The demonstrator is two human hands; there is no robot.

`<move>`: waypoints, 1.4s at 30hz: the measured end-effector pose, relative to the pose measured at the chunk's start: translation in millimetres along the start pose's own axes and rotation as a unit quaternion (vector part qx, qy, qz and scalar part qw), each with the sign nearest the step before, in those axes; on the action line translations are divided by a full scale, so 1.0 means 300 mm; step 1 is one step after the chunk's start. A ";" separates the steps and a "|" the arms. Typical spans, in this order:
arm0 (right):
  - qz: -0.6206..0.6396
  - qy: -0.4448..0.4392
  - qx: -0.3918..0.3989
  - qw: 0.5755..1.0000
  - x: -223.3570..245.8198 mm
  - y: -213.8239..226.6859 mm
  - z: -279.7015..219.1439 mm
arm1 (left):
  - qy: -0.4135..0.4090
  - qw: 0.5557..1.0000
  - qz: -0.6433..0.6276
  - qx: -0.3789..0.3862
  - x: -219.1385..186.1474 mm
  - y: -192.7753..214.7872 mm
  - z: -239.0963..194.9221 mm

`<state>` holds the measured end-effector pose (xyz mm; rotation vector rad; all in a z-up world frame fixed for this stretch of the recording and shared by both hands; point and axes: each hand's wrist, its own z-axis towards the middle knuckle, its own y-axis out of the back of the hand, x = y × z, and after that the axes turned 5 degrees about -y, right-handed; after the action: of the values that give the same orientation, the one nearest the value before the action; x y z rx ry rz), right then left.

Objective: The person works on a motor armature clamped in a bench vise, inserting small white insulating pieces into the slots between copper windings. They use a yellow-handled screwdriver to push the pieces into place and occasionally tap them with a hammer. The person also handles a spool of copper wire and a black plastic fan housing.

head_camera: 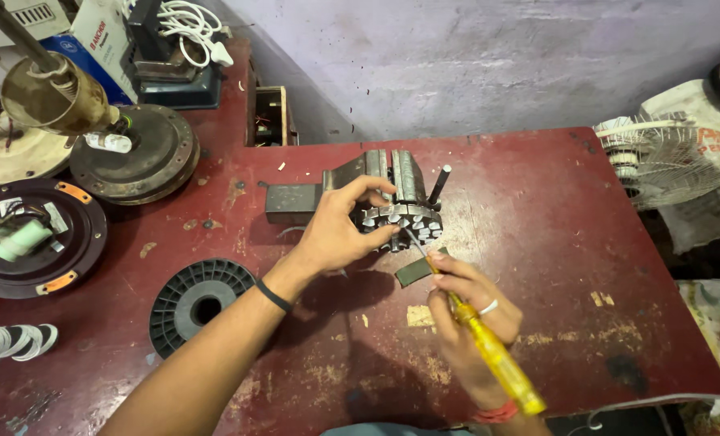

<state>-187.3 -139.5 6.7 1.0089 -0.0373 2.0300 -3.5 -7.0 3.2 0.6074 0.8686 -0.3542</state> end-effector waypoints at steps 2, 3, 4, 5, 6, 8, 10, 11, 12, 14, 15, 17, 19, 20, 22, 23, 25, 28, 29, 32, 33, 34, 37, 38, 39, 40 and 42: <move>0.016 0.007 -0.026 1.000 0.011 -0.016 -0.021 | 0.000 1.000 0.005 0.007 -0.003 0.003 0.004; 0.024 0.011 -0.039 0.999 0.015 -0.023 -0.031 | -0.004 1.000 0.005 0.009 -0.005 0.003 0.004; 0.024 -0.003 -0.043 0.999 0.017 -0.027 -0.036 | -0.009 1.000 0.004 0.011 -0.008 0.004 0.006; 0.024 -0.016 -0.047 0.998 0.017 -0.029 -0.040 | -0.014 1.000 0.007 0.015 -0.011 0.008 0.006; 0.023 -0.030 -0.052 0.998 0.014 -0.030 -0.043 | -0.019 1.000 0.008 0.020 -0.016 0.011 0.005; 0.034 -0.026 -0.063 0.997 0.005 -0.041 -0.046 | -0.028 0.999 0.019 0.026 -0.024 0.014 0.009; 0.053 -0.018 -0.067 0.996 -0.005 -0.055 -0.049 | -0.032 0.998 0.041 0.029 -0.036 0.018 0.009; 0.067 -0.013 -0.065 0.996 -0.009 -0.063 -0.050 | -0.022 0.998 0.044 0.031 -0.042 0.020 0.006; 0.080 -0.006 -0.063 0.995 -0.015 -0.067 -0.050 | -0.013 0.998 0.047 0.032 -0.047 0.019 0.006; 0.077 0.004 -0.051 0.996 -0.027 -0.067 -0.049 | -0.010 0.998 0.054 0.024 -0.055 0.014 0.002; 0.076 0.009 -0.044 0.996 -0.032 -0.067 -0.049 | -0.017 0.998 0.060 0.016 -0.060 0.008 -0.003; 0.072 0.014 -0.052 0.996 -0.035 -0.087 -0.048 | -0.020 0.997 0.070 -0.006 -0.070 -0.001 -0.020; 0.063 0.016 -0.051 0.997 -0.037 -0.092 -0.044 | -0.013 0.996 0.081 -0.033 -0.080 -0.022 -0.032; 0.055 0.017 -0.046 0.997 -0.038 -0.091 -0.044 | 0.000 0.996 0.079 -0.044 -0.082 -0.032 -0.036; 0.050 0.026 -0.038 0.998 -0.043 -0.087 -0.040 | 0.028 0.995 0.076 -0.065 -0.087 -0.049 -0.048; 0.053 0.034 -0.035 0.997 -0.049 -0.081 -0.032 | 0.023 0.994 0.074 -0.074 -0.090 -0.054 -0.053; 0.063 0.029 -0.022 0.997 -0.052 -0.069 -0.026 | 0.011 0.993 0.069 -0.090 -0.101 -0.068 -0.057; 0.073 0.013 -0.006 0.997 -0.070 -0.043 -0.022 | 0.009 0.989 0.095 -0.109 -0.118 -0.081 -0.057; 0.071 0.019 -0.007 0.997 -0.081 -0.030 -0.026 | -0.008 0.984 0.118 -0.136 -0.127 -0.089 -0.064; 0.092 -0.003 -0.022 0.996 -0.123 0.024 -0.069 | -0.003 0.960 0.166 -0.224 -0.155 -0.129 -0.110; 0.103 -0.016 -0.029 0.994 -0.138 0.054 -0.091 | 0.039 0.950 0.169 -0.261 -0.164 -0.147 -0.128; 0.136 -0.025 -0.049 0.989 -0.160 0.072 -0.101 | 0.080 0.936 0.171 -0.298 -0.171 -0.161 -0.145; 0.206 -0.103 -0.079 0.970 -0.236 0.092 -0.117 | 0.200 0.922 0.137 -0.301 -0.173 -0.187 -0.191; 0.205 -0.171 -0.063 0.962 -0.253 0.120 -0.131 | 0.194 0.929 0.131 -0.286 -0.166 -0.195 -0.206; 0.204 -0.238 -0.046 0.948 -0.264 0.145 -0.145 | 0.188 0.936 0.124 -0.269 -0.156 -0.199 -0.218; 0.103 -0.269 -0.016 0.957 -0.280 0.159 -0.142 | 0.178 0.943 0.120 -0.256 -0.143 -0.199 -0.218; -0.099 -0.323 0.042 0.940 -0.311 0.181 -0.127 | 0.280 0.923 -0.120 -0.234 -0.122 -0.207 -0.216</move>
<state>-220.0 -223.4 -64.0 1.6289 -0.1887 1.4566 -97.1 -12.7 -21.3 0.1448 1.5330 -0.1778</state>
